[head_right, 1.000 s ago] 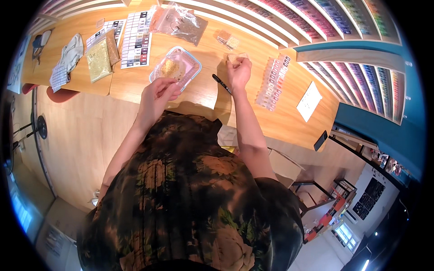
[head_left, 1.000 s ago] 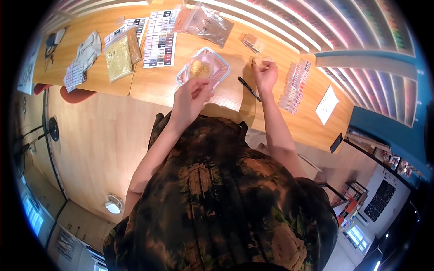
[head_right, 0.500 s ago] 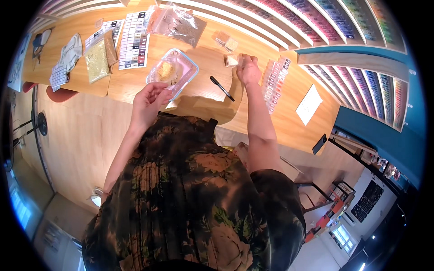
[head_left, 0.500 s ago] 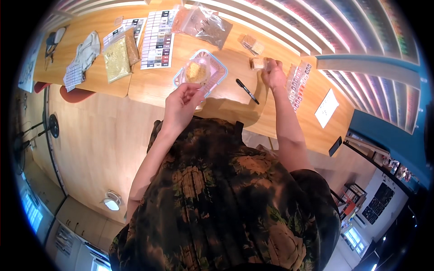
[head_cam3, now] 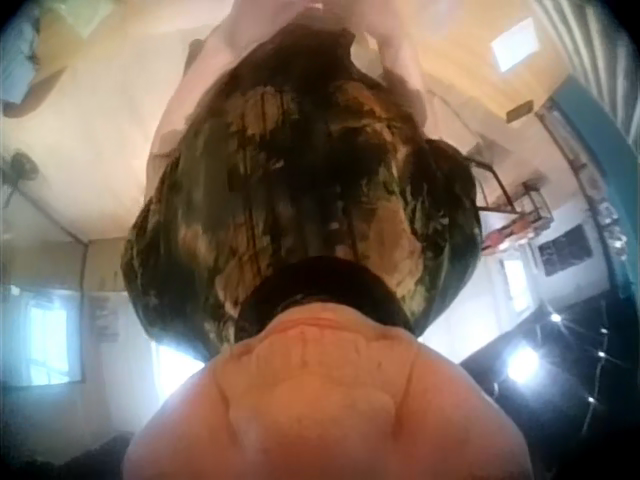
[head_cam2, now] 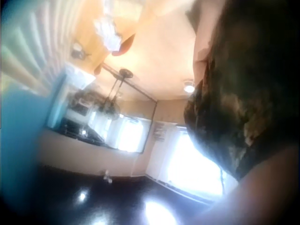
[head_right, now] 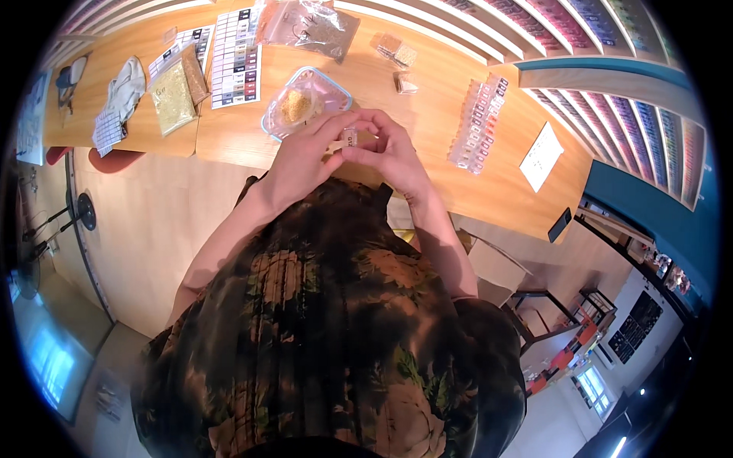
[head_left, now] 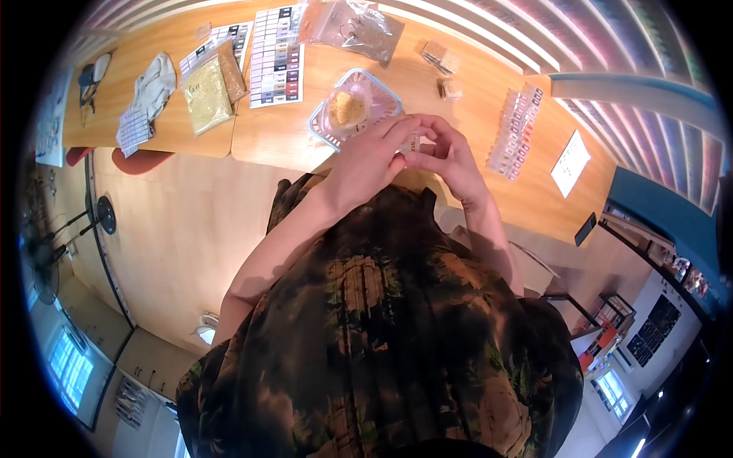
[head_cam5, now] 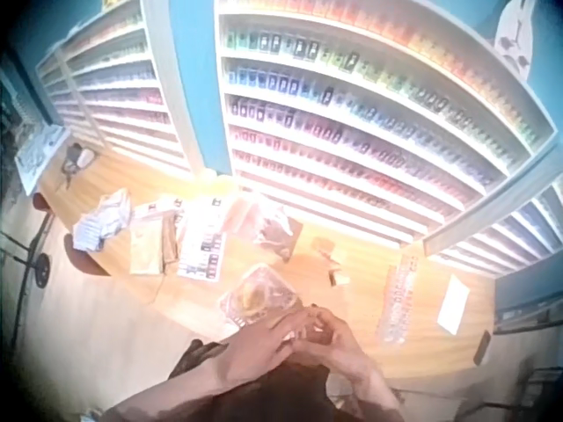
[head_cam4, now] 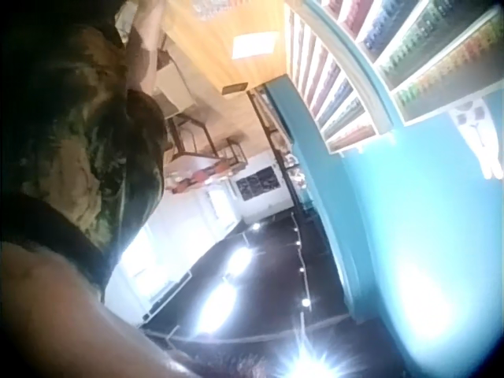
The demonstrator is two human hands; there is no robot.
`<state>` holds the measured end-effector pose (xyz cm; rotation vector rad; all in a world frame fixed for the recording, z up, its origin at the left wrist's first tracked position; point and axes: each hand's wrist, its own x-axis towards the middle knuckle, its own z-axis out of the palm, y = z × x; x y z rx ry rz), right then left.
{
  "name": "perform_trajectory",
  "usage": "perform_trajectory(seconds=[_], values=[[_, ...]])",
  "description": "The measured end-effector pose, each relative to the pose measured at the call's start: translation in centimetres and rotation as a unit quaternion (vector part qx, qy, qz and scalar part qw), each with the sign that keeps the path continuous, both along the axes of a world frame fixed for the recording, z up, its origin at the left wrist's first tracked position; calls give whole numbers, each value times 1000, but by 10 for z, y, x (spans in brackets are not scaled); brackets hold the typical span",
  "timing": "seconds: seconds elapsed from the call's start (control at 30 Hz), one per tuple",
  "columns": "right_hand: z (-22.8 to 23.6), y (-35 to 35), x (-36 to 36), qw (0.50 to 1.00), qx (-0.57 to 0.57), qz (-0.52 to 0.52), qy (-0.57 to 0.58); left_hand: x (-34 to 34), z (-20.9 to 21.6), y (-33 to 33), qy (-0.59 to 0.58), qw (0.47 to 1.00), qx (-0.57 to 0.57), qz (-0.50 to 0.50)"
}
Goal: The person stands at a wooden counter and repeatedly scoops granular material from a pink basket into small clear plastic bags. They seal each bag and place it on the counter. The person handles multiple bags and the basket throughout the sequence.
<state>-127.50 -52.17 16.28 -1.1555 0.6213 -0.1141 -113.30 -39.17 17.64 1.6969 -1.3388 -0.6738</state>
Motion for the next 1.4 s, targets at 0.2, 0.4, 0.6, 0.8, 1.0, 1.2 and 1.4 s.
perform_trajectory(seconds=[0.2, 0.4, 0.6, 0.8, 1.0, 1.2, 1.4], values=[[0, 11, 2, 999, 20, -22, 45, 3, -8, 3, -46, 999, -10, -16], [6, 29, 11, 993, -79, -6, 83, 1, -20, 20, -46, 999, -7, 4], [14, 30, 21, 988, -129, 55, 63, 6, -18, 37, -17, 997, -61, 49], [32, 19, 32, 997, 13, -43, 55, 23, -10, 44, 100, 987, -92, 86], [24, 23, 40, 997, 24, -60, 37, 36, -17, 49, 239, 958, -85, 132], [13, 20, 86, 900, -420, -66, 99, 61, -36, 69, 209, 929, 95, 291], [-39, 35, 128, 731, -657, 103, 153, 54, -89, 66, 203, 928, 150, 275]])
